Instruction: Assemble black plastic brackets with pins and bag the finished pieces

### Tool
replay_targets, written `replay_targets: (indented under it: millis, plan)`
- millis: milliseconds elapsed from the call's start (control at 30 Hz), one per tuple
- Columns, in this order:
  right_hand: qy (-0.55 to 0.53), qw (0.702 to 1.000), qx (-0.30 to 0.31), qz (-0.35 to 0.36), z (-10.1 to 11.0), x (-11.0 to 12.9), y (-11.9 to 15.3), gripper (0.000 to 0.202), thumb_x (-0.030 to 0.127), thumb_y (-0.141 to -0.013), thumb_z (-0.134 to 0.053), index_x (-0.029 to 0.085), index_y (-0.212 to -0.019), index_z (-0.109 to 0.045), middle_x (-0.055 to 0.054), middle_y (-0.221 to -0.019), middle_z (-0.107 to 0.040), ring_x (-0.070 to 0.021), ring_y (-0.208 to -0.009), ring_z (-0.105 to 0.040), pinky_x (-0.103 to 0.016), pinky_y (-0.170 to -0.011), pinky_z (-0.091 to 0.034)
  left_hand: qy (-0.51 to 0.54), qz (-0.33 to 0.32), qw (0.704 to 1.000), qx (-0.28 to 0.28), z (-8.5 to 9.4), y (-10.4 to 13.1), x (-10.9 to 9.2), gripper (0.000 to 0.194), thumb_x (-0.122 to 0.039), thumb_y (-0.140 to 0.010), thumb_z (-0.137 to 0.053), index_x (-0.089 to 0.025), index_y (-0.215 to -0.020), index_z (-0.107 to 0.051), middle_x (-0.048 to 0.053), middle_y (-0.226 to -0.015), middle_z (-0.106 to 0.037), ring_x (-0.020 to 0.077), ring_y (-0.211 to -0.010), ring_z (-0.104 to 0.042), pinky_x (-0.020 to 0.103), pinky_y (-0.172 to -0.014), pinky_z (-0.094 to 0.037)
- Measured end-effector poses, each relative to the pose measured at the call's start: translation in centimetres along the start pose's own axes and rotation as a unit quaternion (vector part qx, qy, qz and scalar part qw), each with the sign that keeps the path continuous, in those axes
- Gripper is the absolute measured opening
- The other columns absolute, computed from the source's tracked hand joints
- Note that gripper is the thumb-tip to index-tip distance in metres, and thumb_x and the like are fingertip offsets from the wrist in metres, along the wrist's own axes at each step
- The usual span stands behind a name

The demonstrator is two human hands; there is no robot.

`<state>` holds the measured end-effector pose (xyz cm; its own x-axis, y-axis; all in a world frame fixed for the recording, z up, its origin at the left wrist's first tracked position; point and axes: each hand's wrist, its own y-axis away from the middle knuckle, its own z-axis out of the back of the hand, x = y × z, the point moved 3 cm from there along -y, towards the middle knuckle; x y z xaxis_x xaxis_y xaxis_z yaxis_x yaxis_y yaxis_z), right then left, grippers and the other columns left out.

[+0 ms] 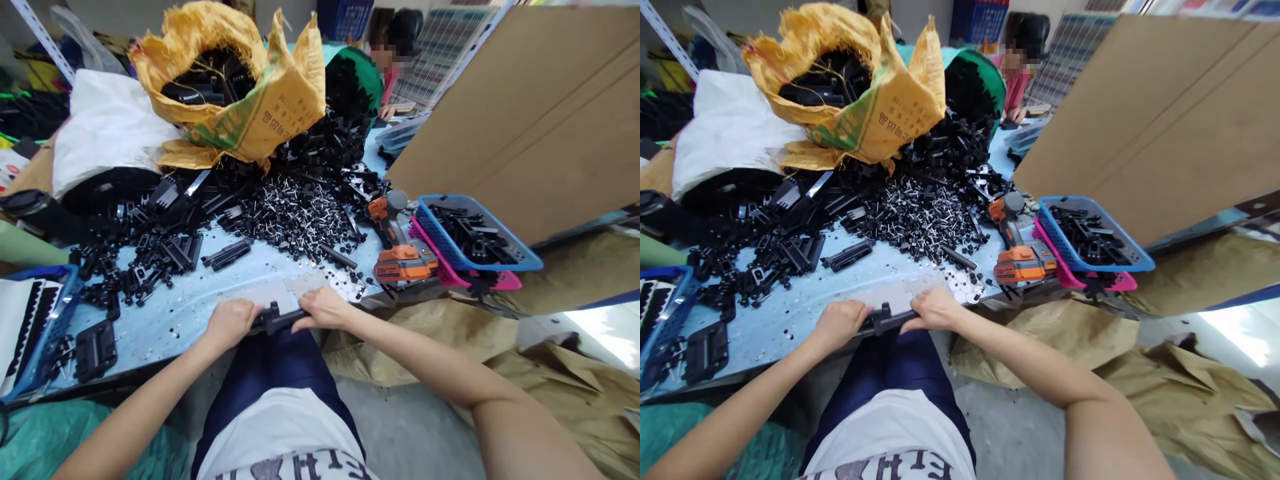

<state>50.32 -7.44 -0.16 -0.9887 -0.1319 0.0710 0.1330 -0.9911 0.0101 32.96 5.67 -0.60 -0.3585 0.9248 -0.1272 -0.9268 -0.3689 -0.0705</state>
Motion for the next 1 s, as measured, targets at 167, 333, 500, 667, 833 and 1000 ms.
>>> replay_targets:
  millis: [167,333,500,667,833,1000]
  plan:
    - [-0.181,0.961,-0.103,0.180,2.0,3.7,1.6,0.070,0.069,-0.086,-0.005,0.019,-0.057,-0.044,-0.002,-0.049,-0.045,-0.0127,-0.048,-0.043,-0.027,-0.048,-0.026,0.200,-0.184,0.956,-0.115,3.7,4.7,-1.8,0.061,-0.048,-0.095,-0.013,-0.016,-0.062,-0.053,0.004,-0.051,-0.054,0.0136,-0.047,-0.050,0.026,-0.048,-0.032]
    - [-0.454,0.803,-0.241,0.302,3.7,10.0,0.5,0.054,0.055,-0.093,-0.008,0.023,-0.060,-0.034,0.002,-0.046,-0.039,-0.0119,-0.043,-0.039,-0.026,-0.045,-0.030,0.431,-0.205,0.861,-0.173,6.7,7.5,-5.7,0.057,-0.050,-0.094,-0.007,-0.019,-0.064,-0.044,0.000,-0.049,-0.045,0.0109,-0.045,-0.042,0.025,-0.047,-0.031]
    - [-0.569,0.702,-0.412,0.120,0.6,11.8,-2.2,0.047,0.060,-0.088,-0.022,0.023,-0.096,-0.049,-0.009,-0.097,-0.056,-0.0209,-0.089,-0.055,-0.039,-0.078,-0.046,0.373,-0.211,0.833,-0.349,5.3,7.2,-6.7,0.054,-0.054,-0.092,-0.015,-0.019,-0.096,-0.055,0.004,-0.068,-0.059,0.0146,-0.063,-0.057,0.027,-0.057,-0.045]
    - [-0.478,0.772,-0.419,-0.004,-3.2,6.8,-7.9,0.042,0.047,-0.093,-0.015,0.025,-0.110,-0.046,-0.010,-0.124,-0.046,-0.0218,-0.116,-0.044,-0.045,-0.097,-0.038,0.143,-0.186,0.884,-0.405,0.8,3.5,-2.7,0.061,-0.055,-0.092,-0.018,-0.014,-0.126,-0.048,0.015,-0.097,-0.064,0.0228,-0.094,-0.061,0.032,-0.075,-0.048]
    - [-0.198,0.916,-0.319,-0.140,-1.1,-3.5,-13.8,0.027,0.035,-0.091,-0.036,0.018,-0.104,-0.052,-0.015,-0.121,-0.051,-0.0248,-0.116,-0.042,-0.043,-0.098,-0.034,-0.017,-0.086,0.985,-0.148,-2.9,-2.9,4.6,0.070,-0.067,-0.082,-0.034,-0.014,-0.124,-0.053,0.017,-0.102,-0.063,0.0256,-0.092,-0.060,0.036,-0.080,-0.046]
    - [-0.074,0.972,-0.200,-0.097,1.6,-7.7,-20.1,0.031,0.030,-0.092,-0.038,0.013,-0.116,-0.048,-0.013,-0.116,-0.054,-0.0229,-0.106,-0.045,-0.036,-0.092,-0.037,-0.073,-0.041,0.994,-0.069,-4.5,-7.2,8.2,0.057,-0.050,-0.084,-0.050,-0.014,-0.127,-0.049,0.020,-0.123,-0.053,0.0314,-0.122,-0.043,0.045,-0.100,-0.034]
